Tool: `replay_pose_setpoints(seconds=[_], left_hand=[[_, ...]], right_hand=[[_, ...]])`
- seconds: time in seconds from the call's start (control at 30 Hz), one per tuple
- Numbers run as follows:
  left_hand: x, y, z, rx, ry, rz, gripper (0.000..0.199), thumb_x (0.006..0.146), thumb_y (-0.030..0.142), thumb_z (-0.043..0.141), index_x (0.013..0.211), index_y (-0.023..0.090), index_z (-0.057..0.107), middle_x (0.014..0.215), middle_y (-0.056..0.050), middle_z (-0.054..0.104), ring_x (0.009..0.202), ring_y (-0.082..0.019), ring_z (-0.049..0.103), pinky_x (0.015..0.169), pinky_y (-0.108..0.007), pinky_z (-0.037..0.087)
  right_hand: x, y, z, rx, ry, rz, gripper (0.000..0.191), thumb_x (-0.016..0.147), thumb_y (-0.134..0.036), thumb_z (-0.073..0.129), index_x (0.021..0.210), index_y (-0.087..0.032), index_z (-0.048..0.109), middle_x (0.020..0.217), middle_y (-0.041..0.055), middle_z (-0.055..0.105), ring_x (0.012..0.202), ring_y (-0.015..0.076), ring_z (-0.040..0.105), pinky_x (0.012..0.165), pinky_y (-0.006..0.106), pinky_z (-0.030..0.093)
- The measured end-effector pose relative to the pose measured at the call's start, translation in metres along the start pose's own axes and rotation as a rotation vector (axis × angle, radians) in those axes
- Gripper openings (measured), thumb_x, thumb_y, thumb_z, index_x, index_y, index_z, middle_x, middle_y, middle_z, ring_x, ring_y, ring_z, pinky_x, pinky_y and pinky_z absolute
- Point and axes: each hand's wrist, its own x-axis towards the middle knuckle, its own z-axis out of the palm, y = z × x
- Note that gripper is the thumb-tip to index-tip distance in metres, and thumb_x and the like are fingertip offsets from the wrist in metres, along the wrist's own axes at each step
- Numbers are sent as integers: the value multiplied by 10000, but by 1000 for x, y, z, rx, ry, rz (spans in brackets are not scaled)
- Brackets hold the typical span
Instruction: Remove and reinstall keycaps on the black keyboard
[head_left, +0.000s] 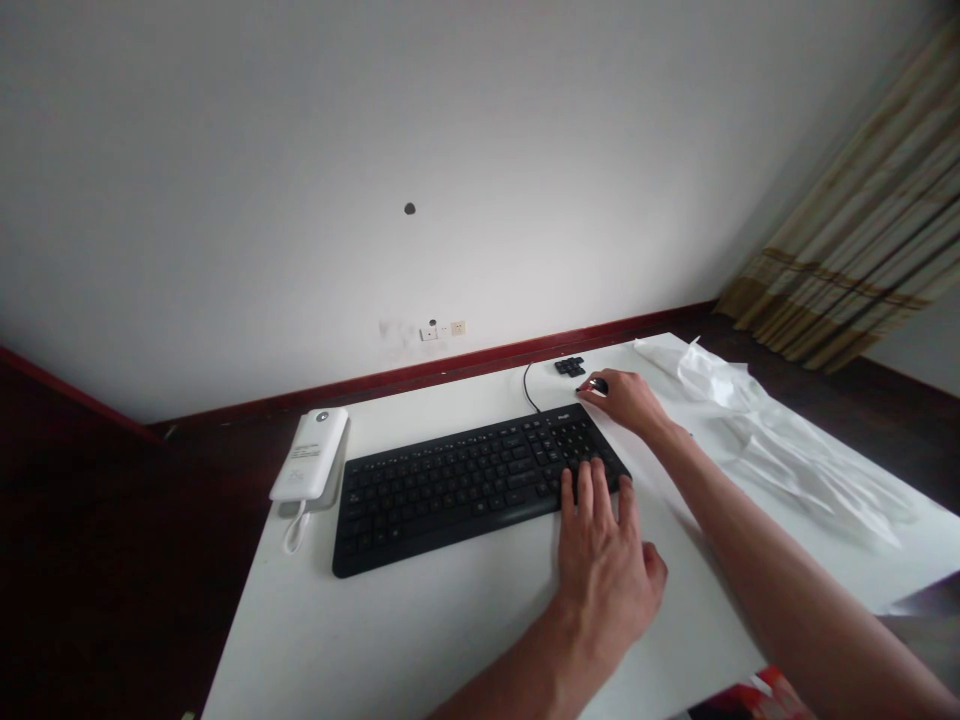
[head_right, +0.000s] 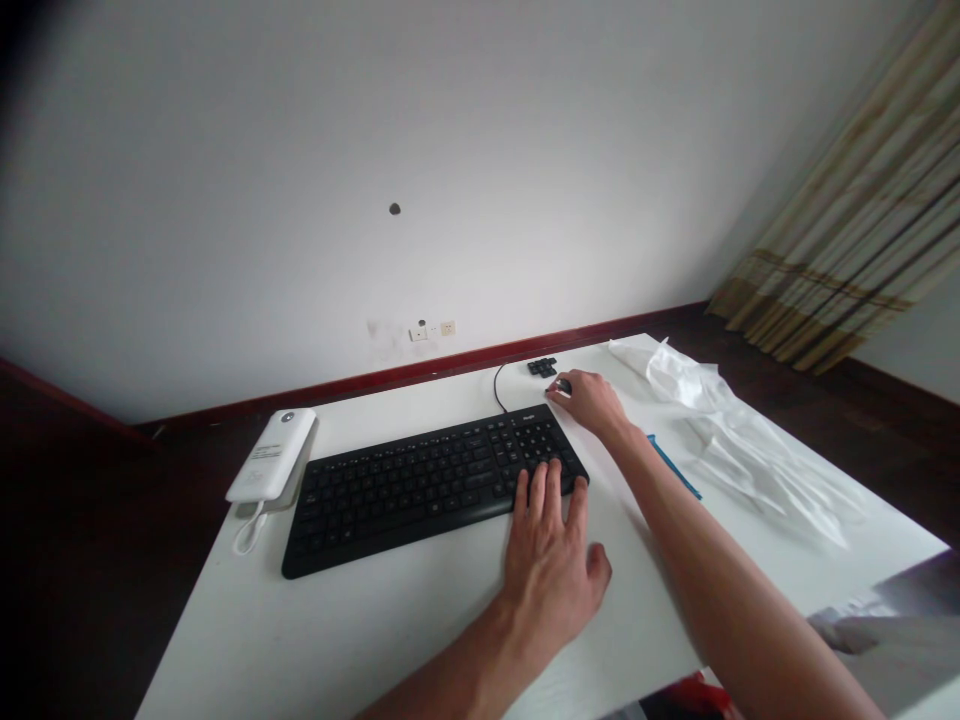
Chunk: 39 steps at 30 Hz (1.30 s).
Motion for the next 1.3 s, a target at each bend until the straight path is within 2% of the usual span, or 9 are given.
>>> replay_pose_setpoints(seconds=[0.17, 0.23, 0.4, 0.47, 0.57, 0.77, 1.0, 1.2, 1.3], left_hand=[[0, -1, -1, 3, -4, 9, 687, 1013, 488, 455, 1594, 126, 390, 1696, -181, 300, 1582, -309, 266, 1297, -533, 281], [1, -1, -1, 3, 2, 5, 678, 1012, 479, 458, 1593, 134, 395, 1687, -175, 321, 1573, -308, 287, 1295, -534, 286], [4, -1, -3, 1, 4, -2, 667, 1004, 475, 478, 1578, 140, 423, 1666, -179, 357, 1558, -307, 313, 1297, -518, 289], [3, -1, -3, -1, 0, -3, 666, 1000, 477, 484, 1575, 146, 431, 1668, -177, 355, 1561, -307, 307, 1298, -515, 288], [1, 0, -3, -3, 3, -2, 666, 1001, 487, 474, 1575, 151, 436, 1680, -172, 333, 1574, -325, 277, 1285, -558, 298], [-1, 2, -2, 34, -19, 2, 680, 1008, 499, 442, 1585, 140, 427, 1704, -162, 290, 1589, -341, 234, 1285, -583, 277], [-1, 1, -2, 27, -14, 2, 682, 1004, 491, 451, 1585, 135, 424, 1704, -177, 284, 1594, -343, 225, 1288, -581, 272], [-2, 1, 1, 19, 0, -4, 679, 998, 497, 464, 1577, 143, 435, 1714, -172, 263, 1592, -339, 230, 1298, -553, 265], [-2, 1, 1, 27, -3, -4, 690, 993, 493, 469, 1584, 140, 427, 1713, -171, 265, 1588, -351, 237, 1289, -580, 273]], right_hand=[[-2, -2, -2, -31, -20, 25, 271, 918, -445, 640, 984, -241, 805, 843, 87, 779, 797, 271, 699, 723, 333, 452], [-3, -3, -1, -31, -21, 23, 268, 918, -439, 637, 998, -246, 804, 818, 79, 774, 775, 269, 698, 710, 333, 448], [-4, 0, -1, 30, 7, 5, 282, 893, -358, 654, 1109, -248, 800, 994, 74, 812, 877, 275, 733, 773, 338, 491], [-5, 1, -5, 56, 18, 2, 267, 889, -344, 653, 1080, -243, 810, 1042, 74, 816, 933, 285, 738, 826, 350, 502], [-7, 0, -16, 123, 3, -7, 246, 881, -413, 681, 1004, -248, 816, 987, 63, 819, 920, 281, 737, 853, 356, 503], [-11, -12, -40, 289, -159, -12, 312, 832, -545, 734, 865, -240, 795, 867, 42, 797, 780, 231, 679, 748, 335, 471], [-19, -31, -48, 501, -481, -169, 344, 843, -543, 728, 898, -204, 746, 787, 28, 734, 725, 191, 609, 696, 304, 451], [-25, -50, -49, 504, -560, -241, 331, 848, -535, 699, 902, -210, 735, 809, 17, 724, 757, 194, 611, 738, 312, 464], [-25, -54, -49, 489, -608, -245, 343, 841, -536, 697, 921, -207, 754, 811, 21, 736, 757, 201, 622, 741, 317, 471]])
